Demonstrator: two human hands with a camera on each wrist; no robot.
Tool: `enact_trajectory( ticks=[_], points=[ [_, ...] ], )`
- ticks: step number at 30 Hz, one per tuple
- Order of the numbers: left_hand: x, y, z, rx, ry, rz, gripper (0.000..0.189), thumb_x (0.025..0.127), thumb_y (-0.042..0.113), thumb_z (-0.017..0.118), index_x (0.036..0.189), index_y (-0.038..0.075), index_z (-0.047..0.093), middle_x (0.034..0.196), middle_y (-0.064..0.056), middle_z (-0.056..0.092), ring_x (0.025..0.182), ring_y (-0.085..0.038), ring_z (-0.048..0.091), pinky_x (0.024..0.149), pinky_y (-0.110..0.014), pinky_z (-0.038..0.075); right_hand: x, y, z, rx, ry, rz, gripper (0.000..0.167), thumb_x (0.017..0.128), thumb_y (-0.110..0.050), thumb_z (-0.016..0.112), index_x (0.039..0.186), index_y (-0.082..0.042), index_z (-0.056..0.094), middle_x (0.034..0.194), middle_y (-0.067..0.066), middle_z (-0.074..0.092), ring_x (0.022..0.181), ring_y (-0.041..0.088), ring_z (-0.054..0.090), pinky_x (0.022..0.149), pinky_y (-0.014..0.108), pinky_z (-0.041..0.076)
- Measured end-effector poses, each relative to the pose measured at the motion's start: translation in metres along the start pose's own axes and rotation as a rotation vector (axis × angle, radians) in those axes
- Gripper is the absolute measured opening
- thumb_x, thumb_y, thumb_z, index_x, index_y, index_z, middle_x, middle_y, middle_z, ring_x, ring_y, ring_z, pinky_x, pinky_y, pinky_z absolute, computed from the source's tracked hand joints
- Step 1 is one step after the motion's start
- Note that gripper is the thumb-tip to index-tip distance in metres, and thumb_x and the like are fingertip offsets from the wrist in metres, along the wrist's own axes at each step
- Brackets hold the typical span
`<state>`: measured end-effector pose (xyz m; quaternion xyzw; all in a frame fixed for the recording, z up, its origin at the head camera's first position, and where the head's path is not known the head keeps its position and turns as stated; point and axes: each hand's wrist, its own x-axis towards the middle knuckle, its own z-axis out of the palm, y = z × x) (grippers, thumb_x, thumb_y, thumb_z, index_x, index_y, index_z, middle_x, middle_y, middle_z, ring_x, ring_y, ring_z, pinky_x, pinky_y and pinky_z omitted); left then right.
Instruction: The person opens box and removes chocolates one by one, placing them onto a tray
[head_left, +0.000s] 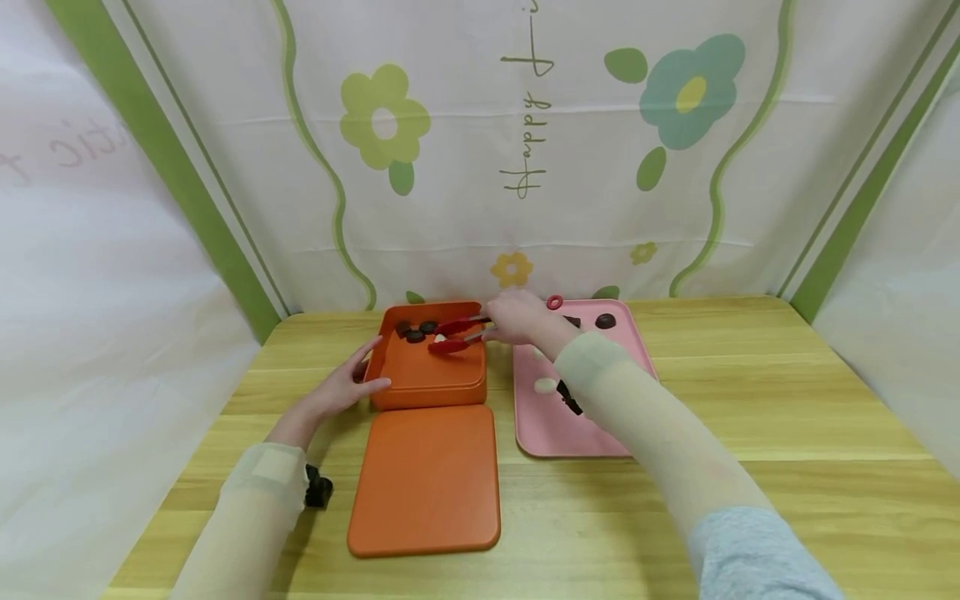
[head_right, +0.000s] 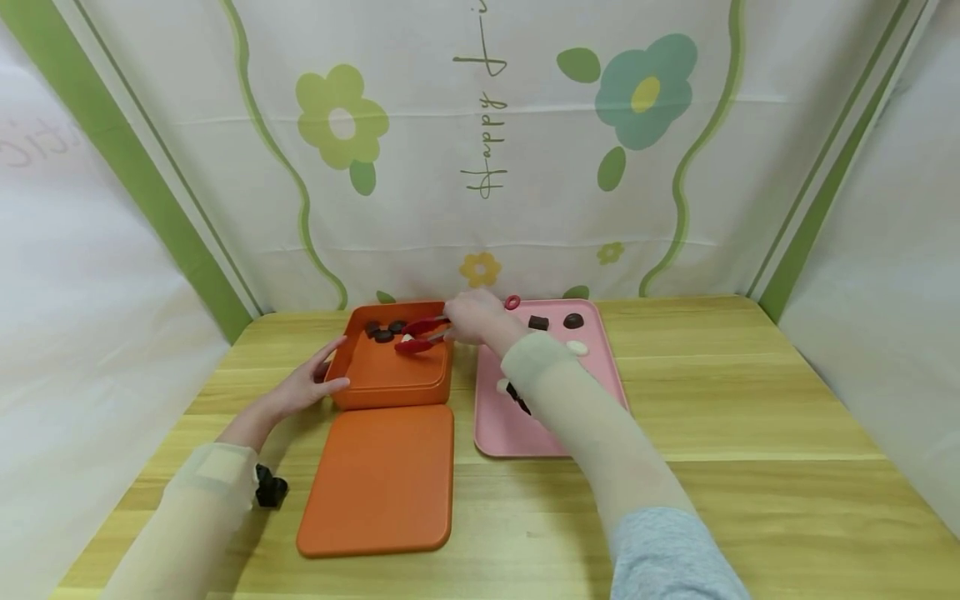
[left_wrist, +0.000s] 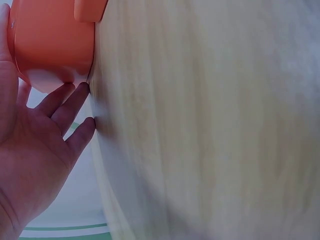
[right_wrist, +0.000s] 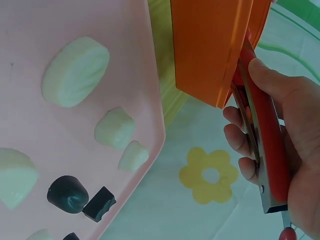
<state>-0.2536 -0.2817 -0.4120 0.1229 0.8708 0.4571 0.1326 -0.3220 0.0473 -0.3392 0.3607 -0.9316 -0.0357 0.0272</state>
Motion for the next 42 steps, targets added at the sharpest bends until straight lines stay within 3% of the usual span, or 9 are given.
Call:
enact_trajectory(
  ticks=[13, 25, 30, 42],
  points=[
    [0.002, -0.004, 0.0, 0.004, 0.001, 0.012, 0.086, 0.095, 0.027, 0.065, 0.158, 0.018, 0.006, 0.149, -0.034, 0.028, 0.135, -0.046, 0.032, 0.108, -0.058, 0.025, -0.007, 0.001, 0.001, 0.068, 0.012, -0.008, 0.024, 0.091, -0.037, 0.069, 0.097, -0.014, 0.068, 0.083, -0.002, 0.065, 0.078, 0.02, 0.059, 0.069, 0.037, 0.049],
    [0.002, -0.003, 0.0, 0.015, 0.008, 0.015, 0.087, 0.095, 0.029, 0.066, 0.158, 0.017, 0.008, 0.148, -0.034, 0.029, 0.134, -0.046, 0.033, 0.108, -0.059, 0.024, -0.026, 0.007, -0.007, 0.07, 0.064, -0.033, 0.046, 0.093, -0.041, 0.065, 0.129, -0.013, 0.064, 0.099, 0.003, 0.07, 0.086, 0.021, 0.063, 0.075, 0.039, 0.052],
    [0.002, -0.003, 0.0, 0.001, 0.007, 0.02, 0.086, 0.095, 0.027, 0.066, 0.158, 0.017, 0.008, 0.148, -0.035, 0.028, 0.134, -0.047, 0.032, 0.108, -0.06, 0.024, -0.036, 0.012, -0.012, 0.088, 0.123, -0.064, 0.04, 0.093, -0.039, 0.065, 0.121, -0.01, 0.066, 0.087, 0.001, 0.068, 0.075, 0.019, 0.061, 0.067, 0.037, 0.05],
    [0.002, -0.005, 0.0, -0.002, 0.002, 0.035, 0.086, 0.095, 0.027, 0.065, 0.158, 0.016, 0.007, 0.148, -0.035, 0.029, 0.134, -0.046, 0.033, 0.107, -0.059, 0.026, -0.065, 0.027, -0.021, 0.078, 0.255, -0.102, 0.029, 0.095, -0.039, 0.063, 0.106, -0.012, 0.062, 0.075, -0.003, 0.059, 0.064, 0.017, 0.055, 0.057, 0.035, 0.045]
  ],
)
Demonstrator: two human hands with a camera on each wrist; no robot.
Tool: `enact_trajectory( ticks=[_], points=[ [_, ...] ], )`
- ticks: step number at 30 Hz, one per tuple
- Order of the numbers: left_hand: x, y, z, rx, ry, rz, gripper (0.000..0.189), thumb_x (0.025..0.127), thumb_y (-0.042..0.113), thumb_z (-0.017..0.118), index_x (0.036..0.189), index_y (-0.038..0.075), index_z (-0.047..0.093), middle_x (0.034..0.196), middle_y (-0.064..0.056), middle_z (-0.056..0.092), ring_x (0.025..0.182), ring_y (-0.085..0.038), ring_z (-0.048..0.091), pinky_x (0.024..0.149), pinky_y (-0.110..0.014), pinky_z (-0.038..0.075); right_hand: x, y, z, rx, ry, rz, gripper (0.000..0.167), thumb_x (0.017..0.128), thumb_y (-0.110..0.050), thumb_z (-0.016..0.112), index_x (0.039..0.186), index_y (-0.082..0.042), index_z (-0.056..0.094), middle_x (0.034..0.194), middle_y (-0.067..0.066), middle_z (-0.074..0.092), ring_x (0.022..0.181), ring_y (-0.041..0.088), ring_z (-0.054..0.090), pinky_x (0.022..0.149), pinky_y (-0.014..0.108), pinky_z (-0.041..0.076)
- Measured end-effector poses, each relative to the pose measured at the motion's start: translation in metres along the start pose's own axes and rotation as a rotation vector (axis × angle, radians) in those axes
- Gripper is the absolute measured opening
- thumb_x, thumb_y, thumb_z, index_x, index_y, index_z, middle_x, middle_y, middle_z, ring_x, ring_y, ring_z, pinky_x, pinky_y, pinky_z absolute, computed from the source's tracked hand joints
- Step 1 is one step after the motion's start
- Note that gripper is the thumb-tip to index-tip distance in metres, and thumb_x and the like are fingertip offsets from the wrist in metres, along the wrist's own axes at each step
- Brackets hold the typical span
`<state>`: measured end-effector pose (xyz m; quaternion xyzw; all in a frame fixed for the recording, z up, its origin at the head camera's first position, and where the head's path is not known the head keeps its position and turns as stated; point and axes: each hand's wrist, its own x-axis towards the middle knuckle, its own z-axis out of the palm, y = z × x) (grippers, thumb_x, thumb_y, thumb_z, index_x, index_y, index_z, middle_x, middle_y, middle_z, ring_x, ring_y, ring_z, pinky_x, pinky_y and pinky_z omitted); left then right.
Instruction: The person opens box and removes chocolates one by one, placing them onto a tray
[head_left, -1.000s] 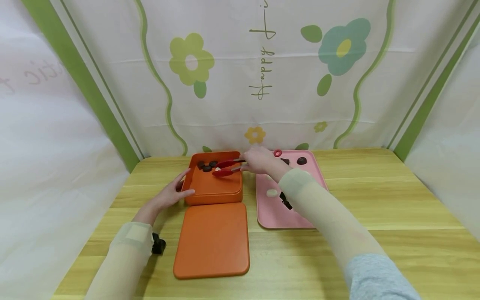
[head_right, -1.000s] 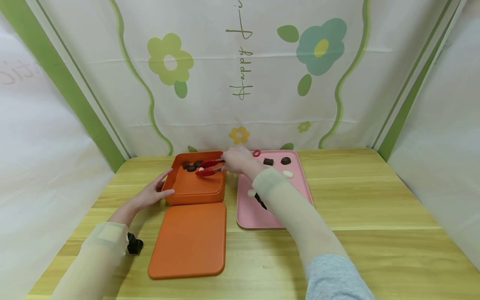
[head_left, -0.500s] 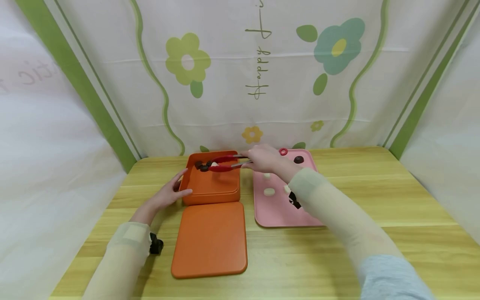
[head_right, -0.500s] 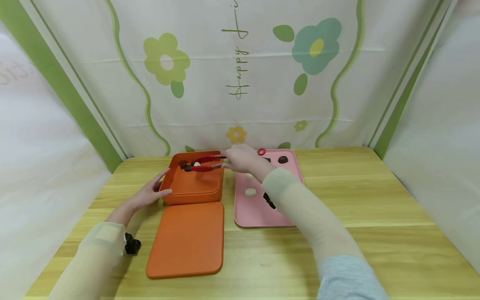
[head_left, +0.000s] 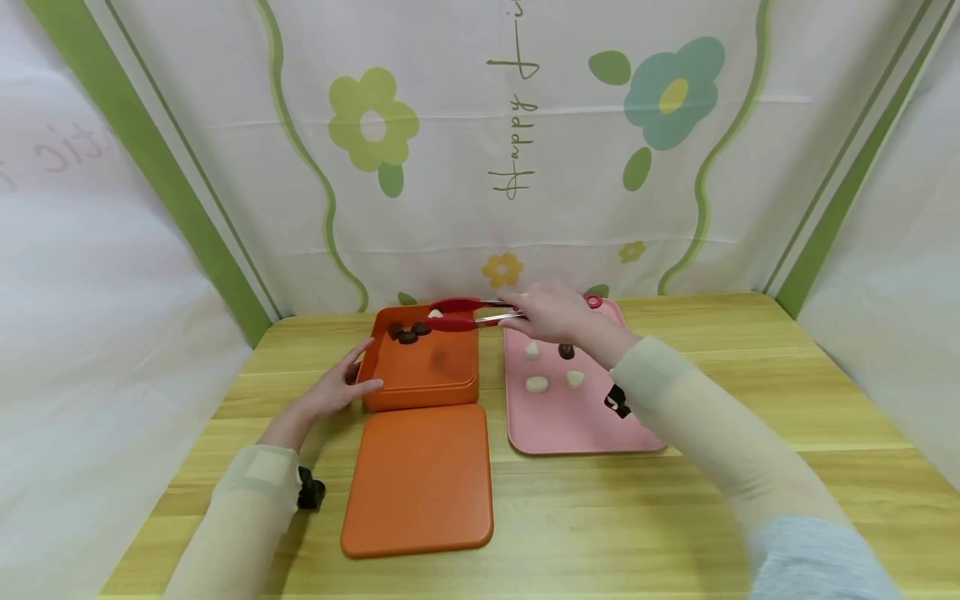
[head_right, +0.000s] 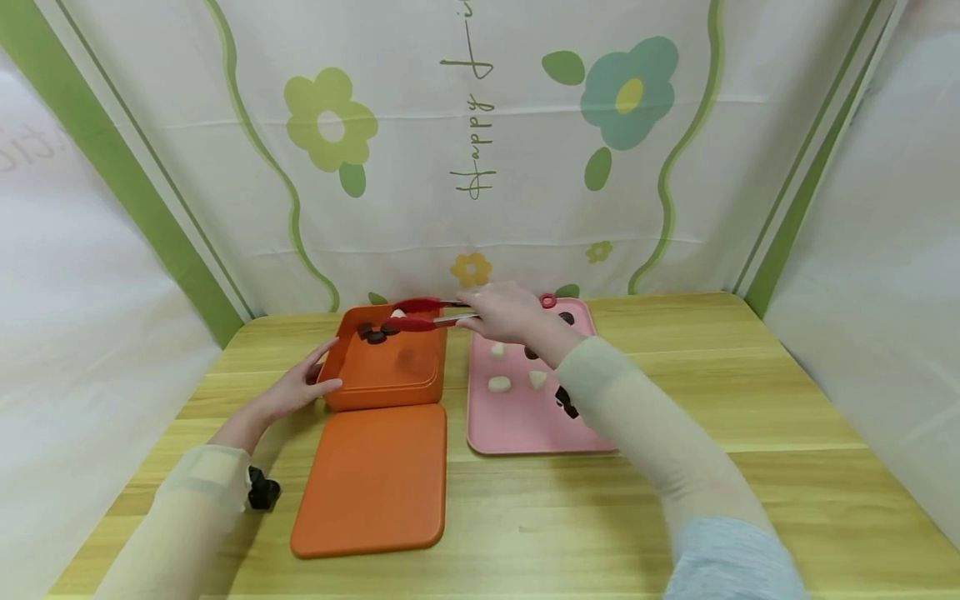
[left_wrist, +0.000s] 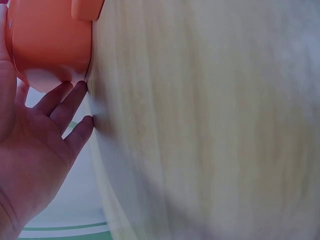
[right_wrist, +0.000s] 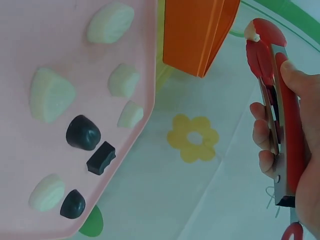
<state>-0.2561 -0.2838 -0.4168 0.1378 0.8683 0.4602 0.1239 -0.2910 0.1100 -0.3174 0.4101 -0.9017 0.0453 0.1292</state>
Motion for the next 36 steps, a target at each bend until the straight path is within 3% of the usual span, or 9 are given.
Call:
enact_trajectory(
  ticks=[5, 16, 23, 28, 31, 33, 36],
  points=[
    [0.0, -0.001, 0.0, -0.003, -0.004, -0.007, 0.087, 0.095, 0.027, 0.065, 0.158, 0.017, 0.006, 0.148, -0.035, 0.028, 0.134, -0.046, 0.033, 0.108, -0.06, 0.025, -0.014, 0.006, -0.004, -0.014, 0.039, 0.003, 0.035, 0.094, -0.038, 0.065, 0.117, -0.013, 0.063, 0.069, -0.002, 0.058, 0.059, 0.019, 0.054, 0.053, 0.035, 0.044],
    [-0.001, 0.0, 0.0, 0.004, -0.005, -0.01, 0.087, 0.095, 0.028, 0.065, 0.158, 0.018, 0.007, 0.149, -0.034, 0.027, 0.135, -0.046, 0.031, 0.108, -0.06, 0.025, -0.054, 0.01, -0.022, -0.06, 0.08, 0.02, 0.046, 0.091, -0.038, 0.068, 0.129, -0.012, 0.062, 0.091, 0.002, 0.067, 0.059, 0.02, 0.056, 0.053, 0.036, 0.046],
    [0.0, 0.001, 0.0, 0.012, -0.008, -0.011, 0.087, 0.095, 0.029, 0.065, 0.158, 0.017, 0.006, 0.149, -0.034, 0.027, 0.135, -0.047, 0.03, 0.108, -0.06, 0.024, -0.077, 0.019, -0.028, -0.086, 0.119, 0.024, 0.049, 0.089, -0.037, 0.07, 0.128, -0.009, 0.063, 0.112, 0.01, 0.069, 0.082, 0.027, 0.067, 0.064, 0.043, 0.052],
    [0.0, 0.001, 0.0, 0.019, -0.008, 0.0, 0.086, 0.095, 0.027, 0.065, 0.158, 0.016, 0.007, 0.149, -0.034, 0.027, 0.136, -0.047, 0.03, 0.107, -0.06, 0.025, -0.095, 0.024, -0.031, -0.083, 0.147, 0.018, 0.05, 0.086, -0.033, 0.074, 0.129, -0.01, 0.062, 0.096, 0.008, 0.07, 0.063, 0.021, 0.061, 0.048, 0.033, 0.044],
    [0.0, 0.001, 0.0, 0.024, -0.007, 0.004, 0.086, 0.095, 0.027, 0.065, 0.158, 0.016, 0.007, 0.149, -0.034, 0.027, 0.136, -0.047, 0.03, 0.107, -0.06, 0.025, -0.106, 0.027, -0.032, -0.079, 0.156, 0.022, 0.052, 0.086, -0.033, 0.074, 0.131, -0.011, 0.061, 0.092, 0.008, 0.07, 0.057, 0.018, 0.057, 0.046, 0.03, 0.041],
    [0.0, 0.001, 0.0, 0.022, -0.008, 0.003, 0.086, 0.095, 0.027, 0.065, 0.158, 0.016, 0.006, 0.149, -0.034, 0.027, 0.136, -0.047, 0.03, 0.107, -0.06, 0.025, -0.114, 0.03, -0.032, -0.075, 0.168, 0.018, 0.052, 0.09, -0.04, 0.069, 0.133, -0.012, 0.059, 0.095, 0.009, 0.071, 0.054, 0.016, 0.056, 0.044, 0.028, 0.039],
    [-0.001, 0.001, 0.0, 0.013, -0.01, -0.002, 0.087, 0.095, 0.028, 0.065, 0.158, 0.017, 0.006, 0.149, -0.034, 0.027, 0.135, -0.047, 0.03, 0.107, -0.06, 0.025, -0.126, 0.035, -0.03, -0.097, 0.198, 0.007, 0.06, 0.096, -0.058, 0.046, 0.134, -0.012, 0.057, 0.099, 0.011, 0.071, 0.047, 0.013, 0.05, 0.041, 0.026, 0.034]
  ],
)
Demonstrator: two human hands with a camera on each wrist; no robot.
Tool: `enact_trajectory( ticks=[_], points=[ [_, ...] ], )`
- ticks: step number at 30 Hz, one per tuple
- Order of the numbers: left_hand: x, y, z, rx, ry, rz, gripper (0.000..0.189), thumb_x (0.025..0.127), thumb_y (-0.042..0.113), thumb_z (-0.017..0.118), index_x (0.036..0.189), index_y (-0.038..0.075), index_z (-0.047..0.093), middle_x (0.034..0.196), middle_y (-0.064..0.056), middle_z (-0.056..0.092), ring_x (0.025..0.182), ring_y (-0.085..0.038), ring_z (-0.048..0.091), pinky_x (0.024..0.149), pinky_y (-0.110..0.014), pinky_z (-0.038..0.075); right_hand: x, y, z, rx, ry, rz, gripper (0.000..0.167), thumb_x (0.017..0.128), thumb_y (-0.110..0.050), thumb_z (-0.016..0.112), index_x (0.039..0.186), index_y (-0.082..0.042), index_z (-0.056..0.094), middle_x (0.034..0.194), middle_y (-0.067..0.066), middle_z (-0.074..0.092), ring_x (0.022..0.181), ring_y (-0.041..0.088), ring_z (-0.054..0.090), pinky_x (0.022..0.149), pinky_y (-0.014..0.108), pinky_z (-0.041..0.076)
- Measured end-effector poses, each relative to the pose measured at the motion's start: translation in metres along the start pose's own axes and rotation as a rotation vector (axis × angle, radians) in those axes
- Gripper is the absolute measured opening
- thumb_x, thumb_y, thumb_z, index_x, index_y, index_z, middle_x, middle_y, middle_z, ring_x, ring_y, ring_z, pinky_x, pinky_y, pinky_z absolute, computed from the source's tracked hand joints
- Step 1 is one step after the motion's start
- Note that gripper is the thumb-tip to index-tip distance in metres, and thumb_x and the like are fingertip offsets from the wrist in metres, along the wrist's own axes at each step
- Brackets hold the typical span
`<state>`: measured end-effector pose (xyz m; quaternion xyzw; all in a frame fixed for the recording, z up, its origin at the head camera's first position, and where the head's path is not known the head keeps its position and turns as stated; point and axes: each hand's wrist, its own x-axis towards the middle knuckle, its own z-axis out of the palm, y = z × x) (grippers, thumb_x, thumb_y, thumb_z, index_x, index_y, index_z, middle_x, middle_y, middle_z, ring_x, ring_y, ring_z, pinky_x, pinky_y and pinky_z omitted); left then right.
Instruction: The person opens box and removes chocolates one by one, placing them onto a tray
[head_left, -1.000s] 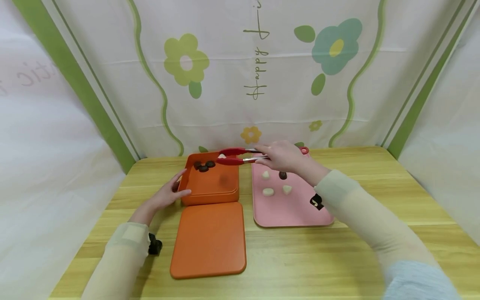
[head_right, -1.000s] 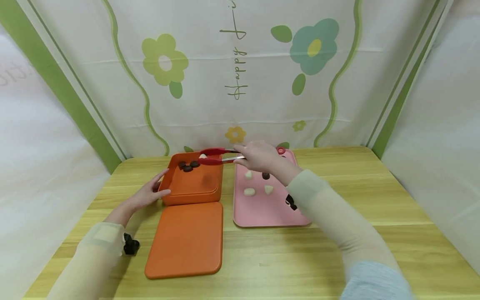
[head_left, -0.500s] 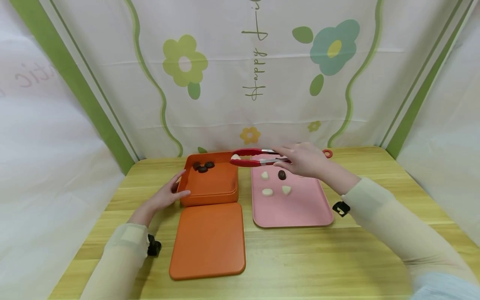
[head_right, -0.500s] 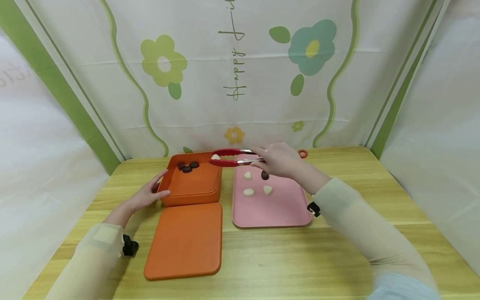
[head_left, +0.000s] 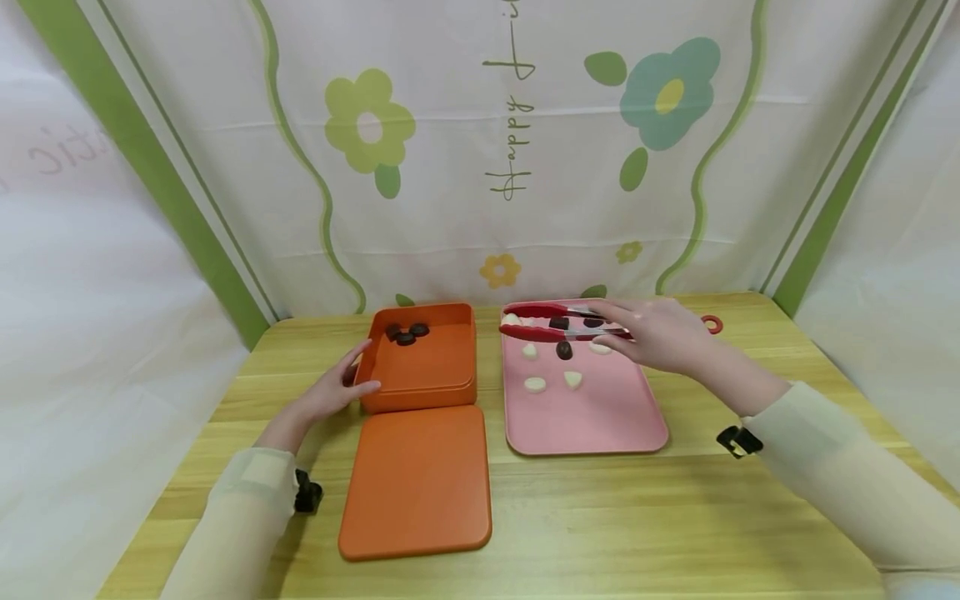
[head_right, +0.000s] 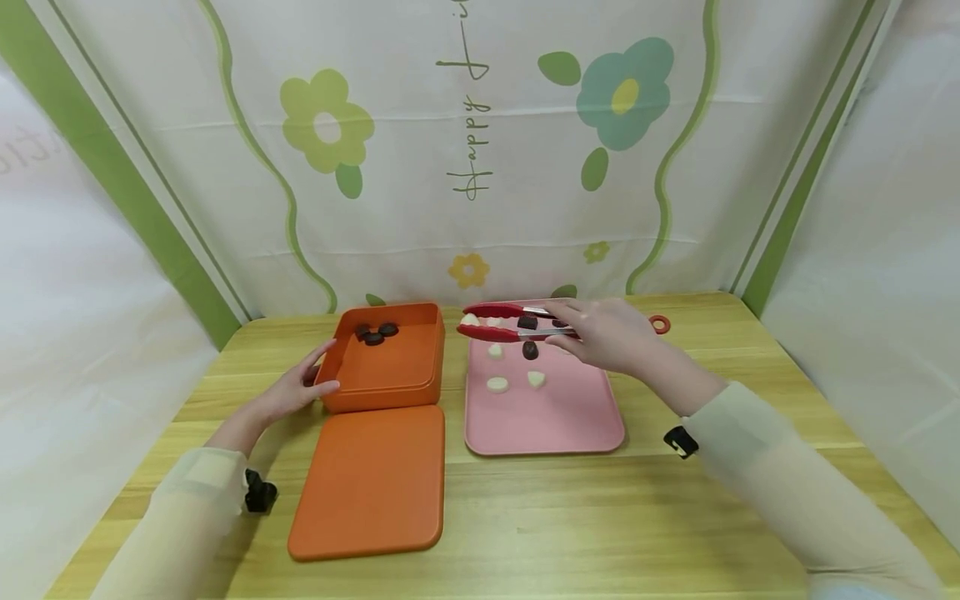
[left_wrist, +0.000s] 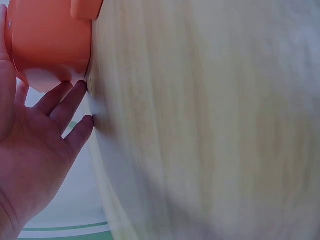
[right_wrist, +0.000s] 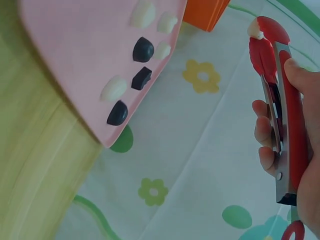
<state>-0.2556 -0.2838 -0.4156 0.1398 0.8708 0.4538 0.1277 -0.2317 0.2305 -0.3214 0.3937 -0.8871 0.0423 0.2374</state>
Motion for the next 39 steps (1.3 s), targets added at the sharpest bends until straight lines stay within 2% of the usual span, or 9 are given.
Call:
enact_trajectory(
  ticks=[3, 5, 9, 13, 19, 22, 26, 33, 39],
  points=[
    [-0.001, 0.0, 0.0, -0.008, 0.001, -0.007, 0.087, 0.095, 0.027, 0.065, 0.158, 0.017, 0.006, 0.149, -0.034, 0.027, 0.135, -0.047, 0.031, 0.107, -0.06, 0.025, -0.011, 0.003, -0.001, -0.017, 0.023, 0.004, 0.076, 0.095, -0.066, 0.021, 0.133, -0.012, 0.058, 0.101, 0.013, 0.071, 0.041, 0.008, 0.037, 0.04, 0.024, 0.028],
    [-0.002, 0.0, -0.001, -0.01, 0.002, -0.009, 0.087, 0.095, 0.027, 0.065, 0.158, 0.017, 0.006, 0.149, -0.034, 0.027, 0.135, -0.047, 0.031, 0.107, -0.061, 0.025, -0.017, 0.004, -0.002, -0.018, 0.027, 0.014, 0.079, 0.095, -0.067, 0.02, 0.133, -0.011, 0.059, 0.095, 0.013, 0.071, 0.04, 0.007, 0.031, 0.039, 0.024, 0.026],
    [-0.003, -0.001, -0.001, -0.008, 0.002, 0.0, 0.087, 0.096, 0.026, 0.065, 0.158, 0.016, 0.006, 0.149, -0.035, 0.028, 0.134, -0.047, 0.032, 0.106, -0.061, 0.026, -0.03, 0.004, -0.006, -0.01, 0.008, 0.051, 0.066, 0.096, -0.062, 0.04, 0.13, -0.01, 0.062, 0.094, 0.012, 0.071, 0.041, 0.007, 0.035, 0.041, 0.027, 0.031],
    [-0.003, -0.002, 0.0, -0.003, 0.007, -0.001, 0.086, 0.096, 0.027, 0.065, 0.158, 0.016, 0.006, 0.149, -0.034, 0.027, 0.134, -0.047, 0.032, 0.107, -0.06, 0.026, -0.044, 0.004, -0.009, -0.003, -0.01, 0.073, 0.053, 0.094, -0.051, 0.057, 0.125, -0.008, 0.065, 0.1, 0.012, 0.071, 0.051, 0.013, 0.054, 0.047, 0.03, 0.042],
    [-0.001, -0.005, 0.0, 0.02, 0.014, -0.01, 0.086, 0.095, 0.031, 0.065, 0.158, 0.018, 0.007, 0.15, -0.033, 0.027, 0.136, -0.046, 0.031, 0.107, -0.059, 0.026, -0.065, 0.005, -0.009, -0.012, 0.025, 0.07, 0.06, 0.096, -0.058, 0.046, 0.119, -0.007, 0.067, 0.095, 0.011, 0.072, 0.054, 0.013, 0.058, 0.045, 0.027, 0.04],
    [0.001, -0.005, 0.0, 0.025, 0.015, -0.013, 0.086, 0.095, 0.033, 0.064, 0.158, 0.019, 0.007, 0.15, -0.032, 0.027, 0.136, -0.046, 0.031, 0.107, -0.059, 0.026, -0.075, 0.006, -0.008, -0.017, 0.034, 0.068, 0.062, 0.097, -0.059, 0.044, 0.118, -0.007, 0.068, 0.093, 0.01, 0.072, 0.057, 0.014, 0.061, 0.046, 0.03, 0.045],
    [0.002, -0.005, 0.0, 0.031, 0.012, -0.008, 0.086, 0.096, 0.032, 0.064, 0.158, 0.019, 0.006, 0.15, -0.033, 0.027, 0.135, -0.046, 0.031, 0.107, -0.059, 0.026, -0.088, 0.006, -0.007, -0.02, 0.025, 0.091, 0.058, 0.095, -0.058, 0.051, 0.117, -0.007, 0.068, 0.092, 0.009, 0.072, 0.059, 0.015, 0.063, 0.046, 0.03, 0.045],
    [0.0, 0.002, 0.0, 0.017, 0.004, -0.016, 0.086, 0.096, 0.028, 0.064, 0.158, 0.016, 0.006, 0.149, -0.035, 0.027, 0.135, -0.047, 0.03, 0.107, -0.061, 0.025, -0.111, 0.009, -0.005, -0.036, -0.027, 0.162, 0.05, 0.085, -0.046, 0.072, 0.118, -0.008, 0.069, 0.094, 0.012, 0.072, 0.057, 0.013, 0.059, 0.042, 0.024, 0.035],
    [0.0, 0.002, 0.0, 0.021, 0.007, -0.028, 0.087, 0.095, 0.03, 0.065, 0.158, 0.018, 0.006, 0.15, -0.033, 0.027, 0.136, -0.046, 0.03, 0.107, -0.061, 0.025, -0.129, 0.014, 0.001, -0.051, -0.026, 0.172, 0.05, 0.079, -0.038, 0.078, 0.117, -0.007, 0.068, 0.094, 0.014, 0.072, 0.055, 0.014, 0.058, 0.043, 0.029, 0.04]
  ],
)
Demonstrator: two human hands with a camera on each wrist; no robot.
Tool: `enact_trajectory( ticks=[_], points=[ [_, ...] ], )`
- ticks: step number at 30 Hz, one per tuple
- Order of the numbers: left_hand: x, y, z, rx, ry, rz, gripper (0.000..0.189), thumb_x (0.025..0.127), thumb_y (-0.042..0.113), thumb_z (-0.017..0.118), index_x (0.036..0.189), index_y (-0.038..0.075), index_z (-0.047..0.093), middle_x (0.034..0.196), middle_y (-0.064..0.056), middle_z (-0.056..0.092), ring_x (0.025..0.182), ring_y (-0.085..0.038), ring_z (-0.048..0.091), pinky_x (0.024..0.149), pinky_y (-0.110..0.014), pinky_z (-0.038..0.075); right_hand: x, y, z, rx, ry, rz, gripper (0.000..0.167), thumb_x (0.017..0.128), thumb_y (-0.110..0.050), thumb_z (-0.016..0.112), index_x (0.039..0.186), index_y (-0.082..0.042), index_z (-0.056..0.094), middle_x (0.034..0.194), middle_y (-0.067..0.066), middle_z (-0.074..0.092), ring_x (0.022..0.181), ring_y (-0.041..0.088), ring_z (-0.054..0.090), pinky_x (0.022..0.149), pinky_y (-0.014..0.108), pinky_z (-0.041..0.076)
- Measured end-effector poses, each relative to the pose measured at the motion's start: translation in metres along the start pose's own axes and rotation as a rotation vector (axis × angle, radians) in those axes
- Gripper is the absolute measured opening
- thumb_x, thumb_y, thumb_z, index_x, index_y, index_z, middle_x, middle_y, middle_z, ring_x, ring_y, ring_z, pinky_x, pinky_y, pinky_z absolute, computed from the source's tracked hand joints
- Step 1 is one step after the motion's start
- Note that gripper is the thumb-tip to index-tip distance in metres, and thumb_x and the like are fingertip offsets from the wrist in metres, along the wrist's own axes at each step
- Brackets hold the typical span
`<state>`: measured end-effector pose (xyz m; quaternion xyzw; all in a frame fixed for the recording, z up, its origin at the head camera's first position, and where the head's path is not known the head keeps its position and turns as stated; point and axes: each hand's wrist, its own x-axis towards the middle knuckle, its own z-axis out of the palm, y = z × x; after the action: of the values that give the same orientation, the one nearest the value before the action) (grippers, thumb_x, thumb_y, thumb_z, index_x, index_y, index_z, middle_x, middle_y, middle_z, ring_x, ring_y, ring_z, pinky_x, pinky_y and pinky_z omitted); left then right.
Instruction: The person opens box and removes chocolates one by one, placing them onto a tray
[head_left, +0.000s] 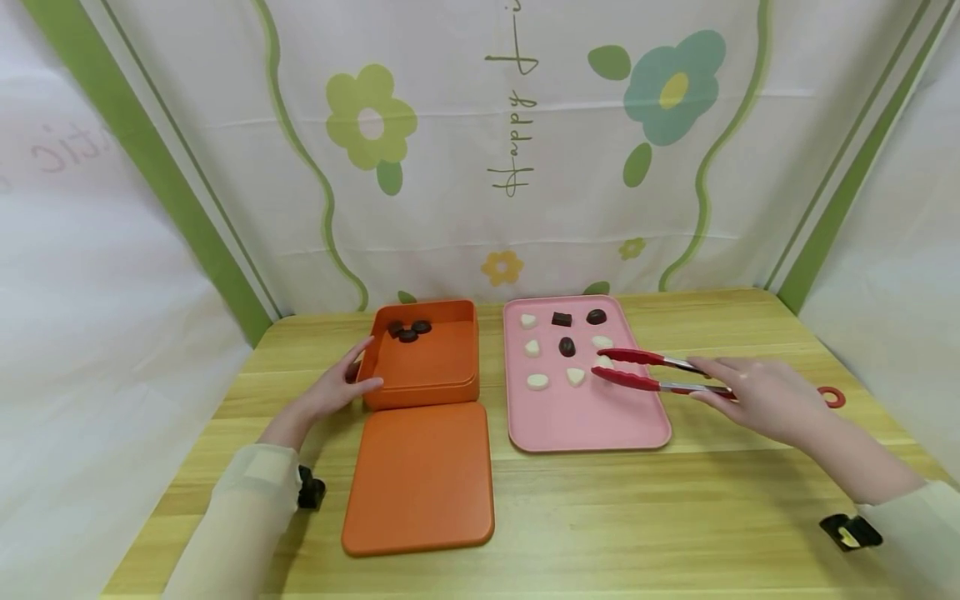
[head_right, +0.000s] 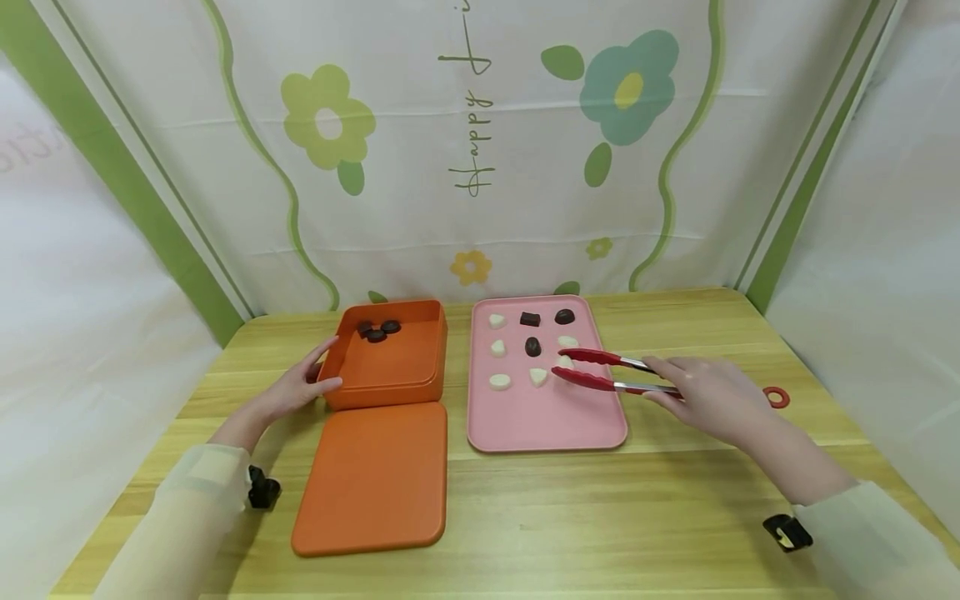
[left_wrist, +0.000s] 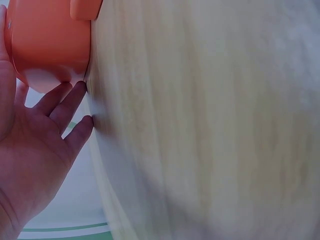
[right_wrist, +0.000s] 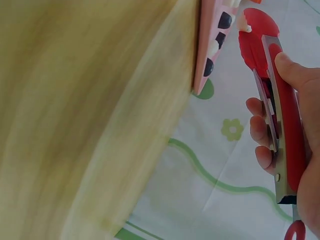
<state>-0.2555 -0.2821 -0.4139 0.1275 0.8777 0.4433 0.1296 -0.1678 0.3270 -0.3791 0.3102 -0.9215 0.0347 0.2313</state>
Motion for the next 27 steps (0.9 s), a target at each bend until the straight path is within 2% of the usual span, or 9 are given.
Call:
enact_trajectory(
  ticks=[5, 8, 17, 24, 27],
  points=[
    [0.0, -0.001, -0.001, -0.007, 0.002, -0.001, 0.086, 0.095, 0.03, 0.065, 0.158, 0.019, 0.007, 0.15, -0.033, 0.026, 0.136, -0.047, 0.029, 0.107, -0.061, 0.024, -0.008, 0.003, 0.004, -0.011, 0.002, -0.005, 0.05, 0.075, -0.036, 0.081, 0.115, -0.008, 0.069, 0.089, 0.011, 0.071, 0.048, 0.008, 0.05, 0.04, 0.027, 0.036],
    [0.001, -0.002, -0.001, 0.006, 0.002, 0.001, 0.086, 0.096, 0.031, 0.064, 0.158, 0.018, 0.006, 0.15, -0.033, 0.027, 0.136, -0.047, 0.03, 0.107, -0.061, 0.025, -0.01, 0.004, 0.007, -0.018, -0.007, 0.004, 0.051, 0.073, -0.034, 0.083, 0.115, -0.008, 0.069, 0.089, 0.012, 0.071, 0.048, 0.009, 0.05, 0.039, 0.027, 0.036],
    [0.002, -0.003, -0.001, -0.009, 0.0, -0.003, 0.085, 0.095, 0.032, 0.064, 0.158, 0.02, 0.008, 0.15, -0.032, 0.027, 0.137, -0.045, 0.03, 0.108, -0.06, 0.025, -0.011, 0.003, 0.011, -0.023, -0.05, 0.042, 0.052, 0.069, -0.028, 0.085, 0.115, -0.007, 0.069, 0.091, 0.015, 0.072, 0.06, 0.025, 0.065, 0.043, 0.039, 0.047],
    [0.0, -0.001, 0.0, -0.012, -0.001, 0.004, 0.086, 0.095, 0.031, 0.065, 0.158, 0.019, 0.008, 0.15, -0.033, 0.027, 0.137, -0.046, 0.029, 0.108, -0.06, 0.024, -0.012, 0.006, 0.012, -0.007, -0.099, 0.086, 0.053, 0.073, -0.031, 0.084, 0.117, -0.005, 0.068, 0.094, 0.019, 0.071, 0.062, 0.026, 0.066, 0.045, 0.04, 0.046],
    [-0.001, -0.002, -0.001, -0.011, -0.005, 0.01, 0.086, 0.095, 0.031, 0.065, 0.158, 0.018, 0.007, 0.15, -0.034, 0.026, 0.137, -0.047, 0.028, 0.107, -0.061, 0.024, -0.012, 0.006, 0.012, 0.0, -0.09, 0.094, 0.056, 0.072, -0.032, 0.084, 0.118, -0.004, 0.067, 0.097, 0.02, 0.07, 0.061, 0.025, 0.065, 0.044, 0.038, 0.045]
  ],
)
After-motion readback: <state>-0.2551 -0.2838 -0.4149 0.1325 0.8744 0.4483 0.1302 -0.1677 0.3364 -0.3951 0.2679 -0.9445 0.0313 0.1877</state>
